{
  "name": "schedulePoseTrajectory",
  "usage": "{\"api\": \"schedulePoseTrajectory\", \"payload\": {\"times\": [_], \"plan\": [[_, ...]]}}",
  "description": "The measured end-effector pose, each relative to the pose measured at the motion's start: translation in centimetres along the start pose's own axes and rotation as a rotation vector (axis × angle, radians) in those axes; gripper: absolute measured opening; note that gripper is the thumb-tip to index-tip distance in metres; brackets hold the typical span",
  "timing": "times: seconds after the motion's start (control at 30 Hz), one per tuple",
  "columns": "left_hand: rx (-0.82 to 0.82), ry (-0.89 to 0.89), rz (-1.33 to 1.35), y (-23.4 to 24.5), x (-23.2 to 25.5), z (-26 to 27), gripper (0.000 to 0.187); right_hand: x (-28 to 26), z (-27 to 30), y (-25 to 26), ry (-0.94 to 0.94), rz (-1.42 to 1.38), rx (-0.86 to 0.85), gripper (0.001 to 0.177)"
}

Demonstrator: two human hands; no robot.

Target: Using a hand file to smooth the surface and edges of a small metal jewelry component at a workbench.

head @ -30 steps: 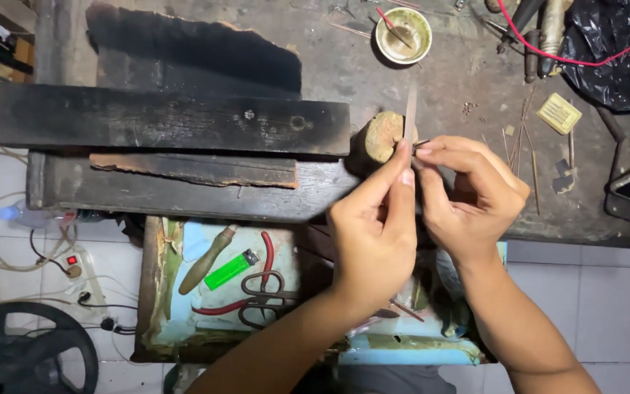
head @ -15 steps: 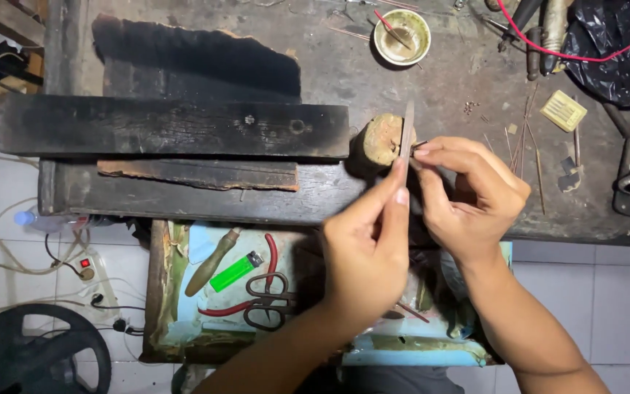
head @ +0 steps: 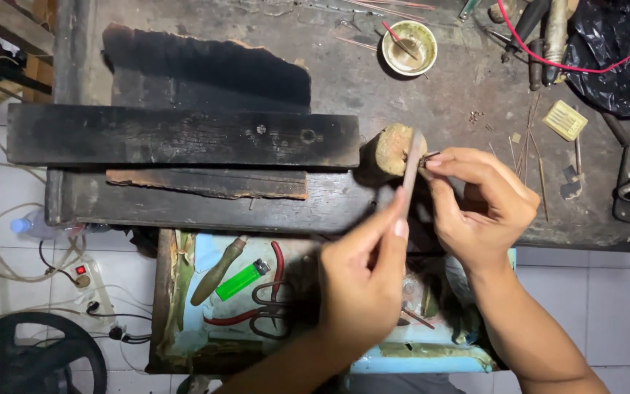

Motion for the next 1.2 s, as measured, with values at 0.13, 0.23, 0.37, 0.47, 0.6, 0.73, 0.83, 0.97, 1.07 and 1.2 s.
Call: {"api": "schedulePoseTrajectory", "payload": {"times": [0.13, 0.23, 0.37, 0.47, 0.6, 0.73, 0.83, 0.97, 1.07, 1.2], "plan": [[-0.011, -0.026, -0.052, 0.0, 0.3, -1.2, 0.028, 0.2, 0.1, 0.1, -0.007, 0.006, -0.01, 0.016], [-0.077, 0.0, 0.12, -0.2, 0.4, -3.0, 0.029, 0.1, 0.1, 0.1, -0.01, -0.001, -0.006, 0.015], [-0.107, 0.065, 0.133, -0.3, 0.2, -4.3, 0.031, 0.2, 0.0, 0.2, -0.008, -0.007, -0.005, 0.015], [-0.112, 0.058, 0.169, -0.4, -0.2, -4.6, 0.031, 0.3, 0.1, 0.1, -0.005, 0.001, -0.009, 0.015], [-0.067, -0.037, 0.151, 0.1, -0.2, -2.6, 0.033, 0.3, 0.0, 0.1, 0.001, 0.002, -0.016, 0.014], [-0.049, 0.101, 0.092, 0.3, 0.3, -1.1, 0.032, 0.5, 0.0, 0.1, -0.001, -0.014, -0.011, 0.014], [-0.106, 0.014, 0.112, 0.1, 0.6, -2.4, 0.031, 0.4, 0.0, 0.2, 0.001, -0.02, -0.021, 0.014], [-0.144, 0.024, 0.157, 0.0, 0.2, -4.3, 0.031, 0.5, -0.1, 0.1, 0.013, -0.026, -0.004, 0.014], [-0.167, 0.039, 0.217, 0.0, -0.4, -4.8, 0.031, 0.4, -0.1, 0.1, 0.009, -0.028, -0.006, 0.013], [-0.223, 0.064, 0.198, 1.0, 0.3, -5.1, 0.034, 0.1, -0.4, 0.2, 0.007, -0.022, -0.017, 0.012]]}}
Point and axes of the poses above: each hand's wrist, its own z-axis away from the middle knuckle, its own y-axis out of the back of the hand, x = y × z, the point moved 2 cm from there along -z, towards the middle knuckle, and after that the axes turned 11 degrees about -x, right-handed, at the moved point
